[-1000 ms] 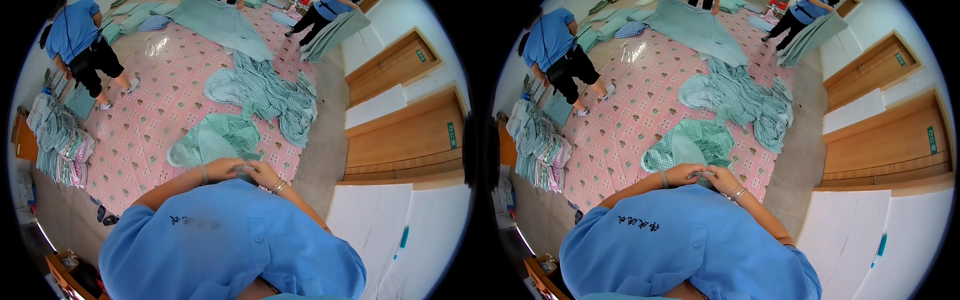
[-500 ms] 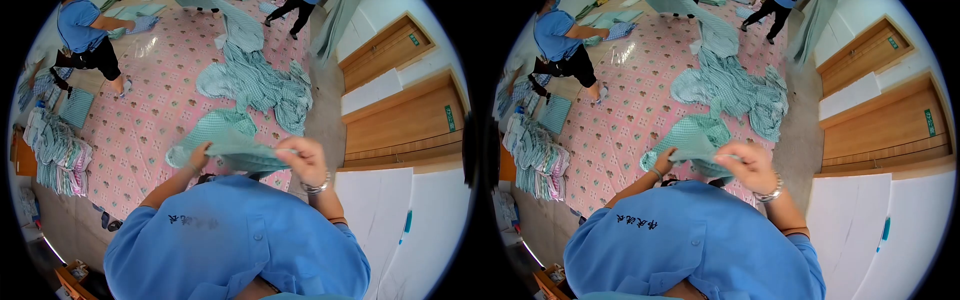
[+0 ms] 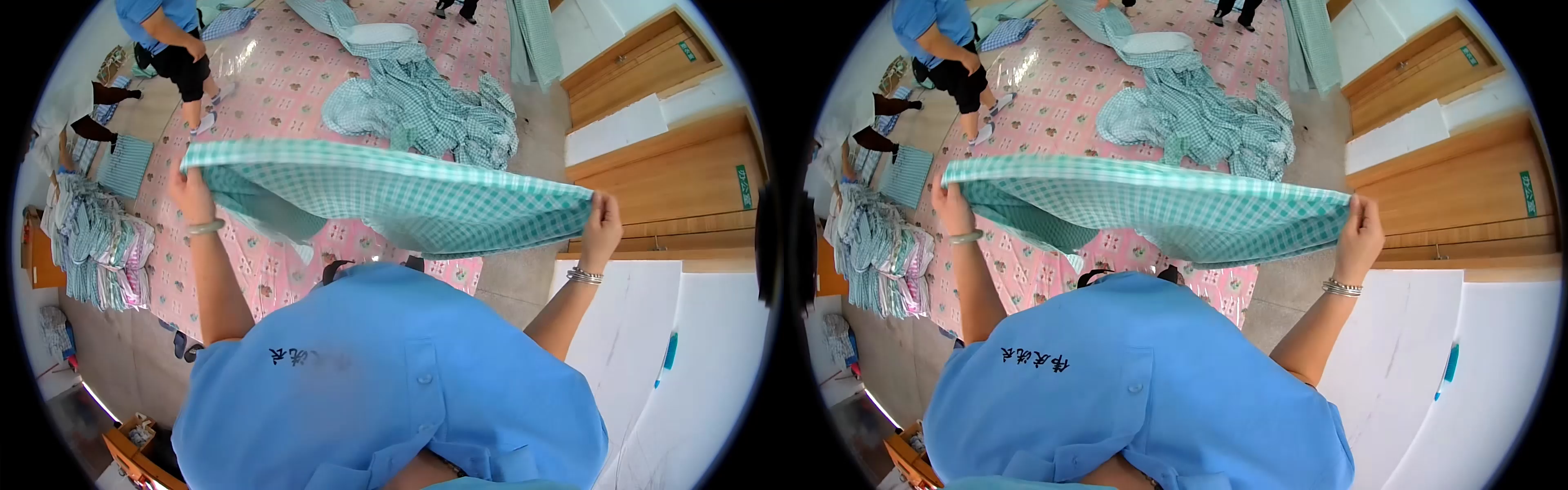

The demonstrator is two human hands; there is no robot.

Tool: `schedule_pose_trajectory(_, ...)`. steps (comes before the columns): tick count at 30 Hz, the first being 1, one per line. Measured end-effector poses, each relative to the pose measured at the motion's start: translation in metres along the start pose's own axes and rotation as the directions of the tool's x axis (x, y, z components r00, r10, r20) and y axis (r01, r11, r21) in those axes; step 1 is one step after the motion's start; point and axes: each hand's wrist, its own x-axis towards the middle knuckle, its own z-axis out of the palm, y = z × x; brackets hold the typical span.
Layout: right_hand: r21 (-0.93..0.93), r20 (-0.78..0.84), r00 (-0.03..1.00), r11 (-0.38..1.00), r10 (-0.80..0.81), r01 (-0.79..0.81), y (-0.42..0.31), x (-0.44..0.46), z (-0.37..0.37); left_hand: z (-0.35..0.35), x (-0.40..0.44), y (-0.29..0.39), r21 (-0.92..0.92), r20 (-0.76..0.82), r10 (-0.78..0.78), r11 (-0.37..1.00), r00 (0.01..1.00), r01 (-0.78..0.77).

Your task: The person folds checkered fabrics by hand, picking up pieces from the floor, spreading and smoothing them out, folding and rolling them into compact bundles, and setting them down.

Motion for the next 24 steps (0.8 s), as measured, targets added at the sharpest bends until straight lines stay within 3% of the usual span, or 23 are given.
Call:
schedule_pose_trajectory(2, -0.180, 0.155, 0.988, 0.984, 0.022, 0.006, -0.005, -0.006, 0.013, 0.014, 0.004, 0.038, 0.076, 0.247, 0.107, 0.989, 0.963, -0.130)
schedule_pose_trajectory(3, -0.131, 0.224, 0.973, 0.988, -0.049, 0.080, -0.014, -0.012, 0.025, 0.027, -0.001, 0.048, 0.141, 0.355, 0.128, 0.972, 0.926, -0.189)
schedule_pose_trajectory(5, 0.074, 0.388, 0.899, 0.979, -0.202, 0.188, -0.036, -0.038, 0.055, 0.060, -0.029, 0.041, 0.196, 0.648, 0.179, 0.900, 0.741, -0.389)
schedule_pose_trajectory(6, 0.183, 0.574, 0.807, 0.982, -0.140, 0.040, -0.067, -0.055, 0.064, 0.080, -0.054, 0.043, 0.144, 0.780, 0.139, 0.909, 0.610, -0.392)
schedule_pose_trajectory(7, 0.351, 0.586, 0.735, 0.924, -0.341, 0.149, -0.075, -0.080, 0.084, 0.095, -0.084, 0.041, 0.150, 0.874, -0.080, 0.983, 0.480, -0.108)
schedule_pose_trajectory(8, 0.454, 0.565, 0.678, 0.863, -0.470, 0.220, -0.090, -0.097, 0.096, 0.111, -0.112, 0.038, -0.008, 0.891, 0.131, 0.962, 0.435, -0.274)
schedule_pose_trajectory(11, 0.568, 0.570, 0.628, 0.806, -0.530, 0.165, -0.100, -0.125, 0.118, 0.138, -0.149, 0.059, -0.103, 0.940, 0.160, 0.975, 0.302, -0.198)
schedule_pose_trajectory(13, 0.555, 0.777, 0.448, 0.817, -0.442, -0.156, -0.084, -0.140, 0.131, 0.141, -0.154, 0.060, -0.111, 0.963, 0.165, 0.963, 0.212, -0.246)
schedule_pose_trajectory(14, 0.592, 0.725, 0.539, 0.788, -0.429, -0.168, -0.089, -0.138, 0.124, 0.140, -0.152, 0.059, -0.108, 0.963, 0.163, 0.963, 0.215, -0.246)
schedule_pose_trajectory(15, 0.596, 0.723, 0.535, 0.785, -0.436, -0.166, -0.089, -0.138, 0.122, 0.139, -0.148, 0.058, -0.012, 0.984, 0.041, 0.987, 0.176, -0.161)
schedule_pose_trajectory(16, 0.545, 0.783, 0.509, 0.788, -0.357, -0.286, -0.087, -0.139, 0.121, 0.137, -0.144, 0.057, 0.089, 0.989, -0.079, 0.993, 0.126, -0.078)
schedule_pose_trajectory(17, 0.482, 0.838, 0.470, 0.779, -0.277, -0.402, -0.086, -0.139, 0.119, 0.135, -0.147, 0.042, 0.093, 0.988, -0.083, 0.993, 0.131, -0.076)
schedule_pose_trajectory(19, 0.488, 0.839, 0.469, 0.763, -0.275, -0.424, -0.095, -0.133, 0.112, 0.130, -0.162, -0.011, 0.072, 0.969, -0.028, 0.982, 0.247, -0.173)
schedule_pose_trajectory(21, 0.495, 0.836, 0.478, 0.745, -0.269, -0.447, -0.102, -0.126, 0.105, 0.121, -0.168, -0.040, 0.147, 0.957, -0.108, 0.980, 0.270, -0.131)
schedule_pose_trajectory(23, 0.598, 0.765, 0.560, 0.674, -0.318, -0.434, -0.104, -0.118, 0.098, 0.108, -0.175, -0.084, 0.194, 0.860, -0.111, 0.974, 0.498, -0.118)
schedule_pose_trajectory(24, 0.598, 0.764, 0.562, 0.675, -0.317, -0.432, -0.104, -0.111, 0.090, 0.102, -0.176, -0.102, 0.190, 0.861, -0.107, 0.974, 0.498, -0.120)
